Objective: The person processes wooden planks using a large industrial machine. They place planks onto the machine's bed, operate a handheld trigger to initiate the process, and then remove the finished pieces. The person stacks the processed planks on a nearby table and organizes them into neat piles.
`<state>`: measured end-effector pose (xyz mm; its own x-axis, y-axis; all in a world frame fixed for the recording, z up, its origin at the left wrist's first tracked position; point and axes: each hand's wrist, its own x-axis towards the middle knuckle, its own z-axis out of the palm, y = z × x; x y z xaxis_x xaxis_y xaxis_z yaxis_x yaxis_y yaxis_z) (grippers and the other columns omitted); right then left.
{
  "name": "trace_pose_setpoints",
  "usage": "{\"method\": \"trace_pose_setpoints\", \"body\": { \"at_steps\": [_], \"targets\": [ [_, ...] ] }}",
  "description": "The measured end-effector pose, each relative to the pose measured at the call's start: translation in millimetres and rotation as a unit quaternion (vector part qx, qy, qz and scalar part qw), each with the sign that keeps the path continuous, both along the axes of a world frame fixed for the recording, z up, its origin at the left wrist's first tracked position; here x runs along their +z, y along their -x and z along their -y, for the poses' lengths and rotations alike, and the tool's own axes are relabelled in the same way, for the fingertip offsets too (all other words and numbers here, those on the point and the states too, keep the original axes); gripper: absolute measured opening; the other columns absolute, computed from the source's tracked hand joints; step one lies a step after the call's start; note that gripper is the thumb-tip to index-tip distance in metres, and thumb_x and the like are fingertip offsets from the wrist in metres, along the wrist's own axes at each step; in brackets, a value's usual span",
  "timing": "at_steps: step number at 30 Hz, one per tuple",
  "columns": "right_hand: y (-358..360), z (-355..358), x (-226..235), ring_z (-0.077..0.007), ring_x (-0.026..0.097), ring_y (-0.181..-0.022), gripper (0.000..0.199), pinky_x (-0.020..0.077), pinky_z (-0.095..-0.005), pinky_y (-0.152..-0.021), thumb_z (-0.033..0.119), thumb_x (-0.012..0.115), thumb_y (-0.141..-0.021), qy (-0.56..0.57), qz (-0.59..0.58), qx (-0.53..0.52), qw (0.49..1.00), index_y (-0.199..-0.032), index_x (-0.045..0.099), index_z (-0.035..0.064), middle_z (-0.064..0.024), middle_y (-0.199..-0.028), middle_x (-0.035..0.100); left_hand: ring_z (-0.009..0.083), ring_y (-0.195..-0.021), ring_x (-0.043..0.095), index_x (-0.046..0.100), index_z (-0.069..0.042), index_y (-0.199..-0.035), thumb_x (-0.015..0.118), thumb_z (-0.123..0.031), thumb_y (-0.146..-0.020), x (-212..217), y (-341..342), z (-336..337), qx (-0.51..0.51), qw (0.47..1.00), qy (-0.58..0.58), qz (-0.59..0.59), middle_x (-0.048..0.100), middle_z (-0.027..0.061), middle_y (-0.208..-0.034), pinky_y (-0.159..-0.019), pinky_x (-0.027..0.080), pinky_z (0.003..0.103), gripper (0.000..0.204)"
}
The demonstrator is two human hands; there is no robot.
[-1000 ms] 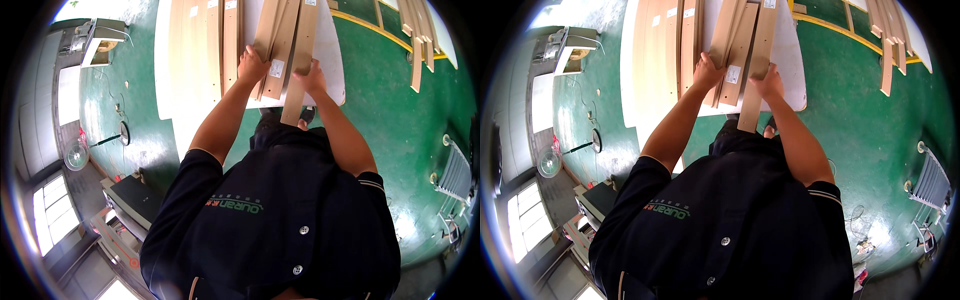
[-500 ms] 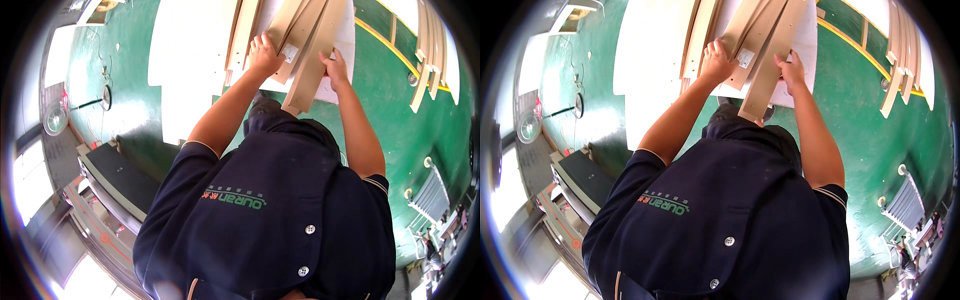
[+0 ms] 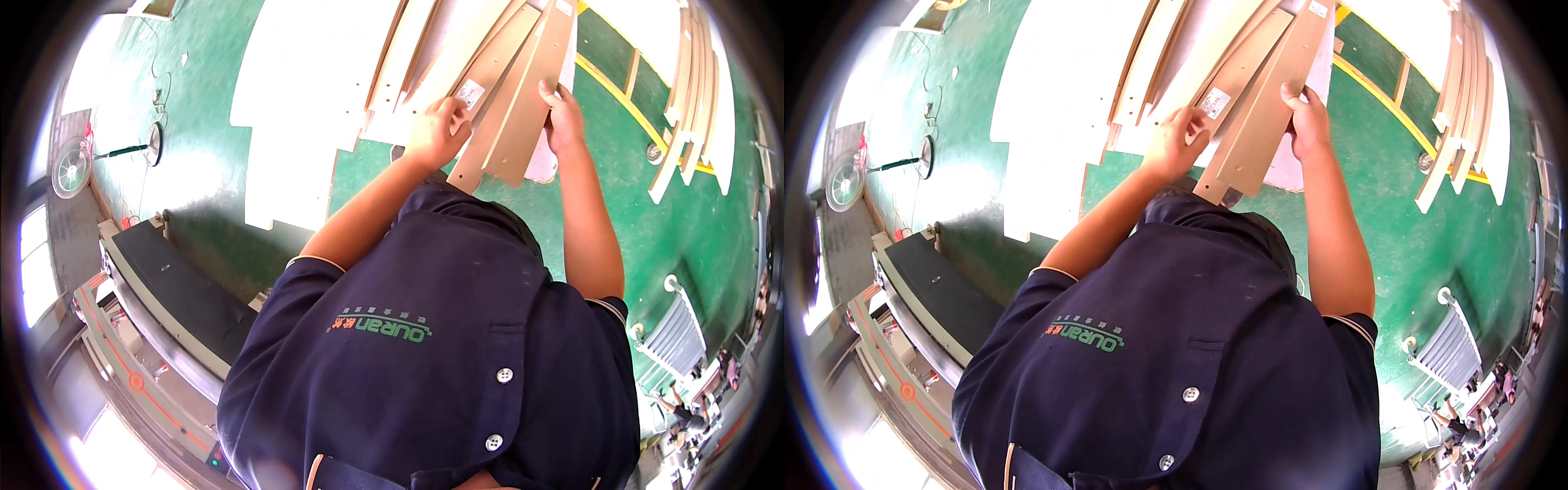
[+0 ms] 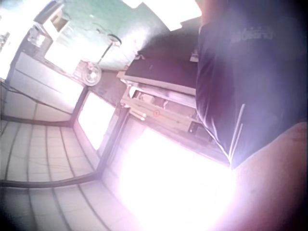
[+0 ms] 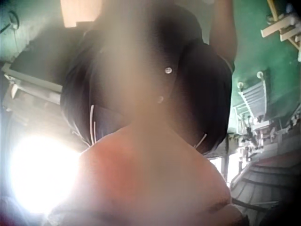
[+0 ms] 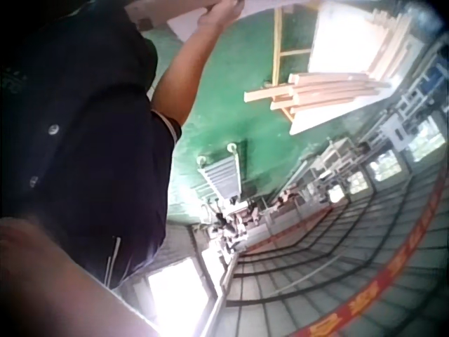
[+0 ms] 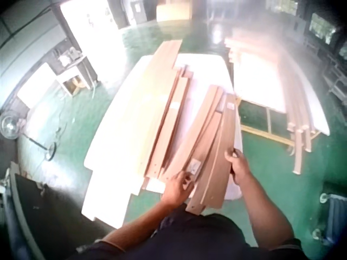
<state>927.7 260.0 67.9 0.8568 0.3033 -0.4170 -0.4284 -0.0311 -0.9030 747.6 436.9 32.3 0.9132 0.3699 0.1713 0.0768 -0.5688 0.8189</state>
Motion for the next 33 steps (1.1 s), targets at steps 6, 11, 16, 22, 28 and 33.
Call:
{"method": "trace_pose_setpoints", "body": {
  "at_steps": [6, 11, 16, 22, 28, 33],
  "targets": [
    [10.2, 4.1, -11.2, -0.0202, 0.069, -0.077, 0.060, 0.0550, -0.0345, -0.061, 0.025, 0.071, -0.094, 0.044, -0.014, 0.023, 0.999, -0.144, 0.046, 0.0043, -0.0115, -0.108, 0.070, 0.0333, -0.092, 0.068, 0.064, -0.002, -0.104, 0.066, -0.026, -0.087, -30.3, 37.9, 17.5, -0.019, 0.976, 0.099, -0.191, 0.070, 0.0160, -0.096, -0.084, 0.053, 0.043, 0.029],
    [28.3, 1.6, -45.6, -0.0230, 0.070, -0.076, 0.063, 0.0578, -0.0401, -0.065, 0.025, 0.068, -0.096, 0.090, -0.036, 0.049, 0.994, -0.151, 0.040, 0.0124, -0.0136, -0.110, 0.069, 0.0179, -0.085, 0.065, 0.064, 0.000, -0.121, 0.061, -0.033, -0.099, -118.1, 63.9, 24.8, -0.025, 0.887, 0.333, -0.319, 0.070, 0.0090, -0.101, -0.080, 0.054, 0.033, 0.040],
    [34.9, 7.3, -69.0, -0.0242, 0.069, -0.087, 0.062, 0.0572, -0.0424, -0.066, 0.024, 0.068, -0.096, 0.107, -0.029, 0.032, 0.993, -0.151, 0.041, 0.0151, -0.0129, -0.114, 0.068, 0.0141, -0.079, 0.064, 0.064, 0.000, -0.117, 0.058, -0.034, -0.102, -86.2, 58.0, 27.8, -0.035, 0.788, 0.512, -0.340, 0.069, 0.0087, -0.098, -0.076, 0.053, 0.029, 0.038],
    [15.7, 20.3, -28.0, -0.0168, 0.065, -0.079, 0.056, 0.0509, -0.0311, -0.068, 0.031, 0.068, -0.096, 0.096, -0.029, 0.036, 0.994, -0.145, 0.049, 0.0120, -0.0048, -0.107, 0.069, 0.0163, -0.077, 0.064, 0.063, -0.001, -0.107, 0.058, -0.032, -0.101, -12.3, 43.3, 34.5, -0.085, 0.764, 0.565, -0.299, 0.067, 0.0090, -0.095, -0.073, 0.052, 0.028, 0.032],
    [4.5, 25.1, 5.0, -0.0204, 0.066, -0.099, 0.057, 0.0533, -0.0328, -0.081, 0.031, 0.066, -0.097, 0.037, -0.030, 0.021, 0.999, -0.143, 0.049, 0.0035, -0.0085, -0.119, 0.066, 0.0191, -0.082, 0.063, 0.062, -0.002, -0.104, 0.058, -0.029, -0.100, 41.1, 29.3, 48.6, -0.099, 0.758, 0.591, -0.258, 0.064, 0.0110, -0.097, -0.073, 0.053, 0.031, 0.027],
    [-6.3, 26.1, 12.8, -0.0245, 0.065, -0.109, 0.059, 0.0533, -0.0362, -0.090, 0.032, 0.064, -0.097, -0.022, -0.009, -0.001, 1.000, -0.142, 0.048, -0.0037, -0.0122, -0.125, 0.065, 0.0190, -0.082, 0.062, 0.061, -0.001, -0.104, 0.056, -0.028, -0.100, 74.7, 18.9, 54.5, -0.124, 0.765, 0.597, -0.208, 0.064, 0.0109, -0.096, -0.073, 0.052, 0.033, 0.028]
  ]
}}
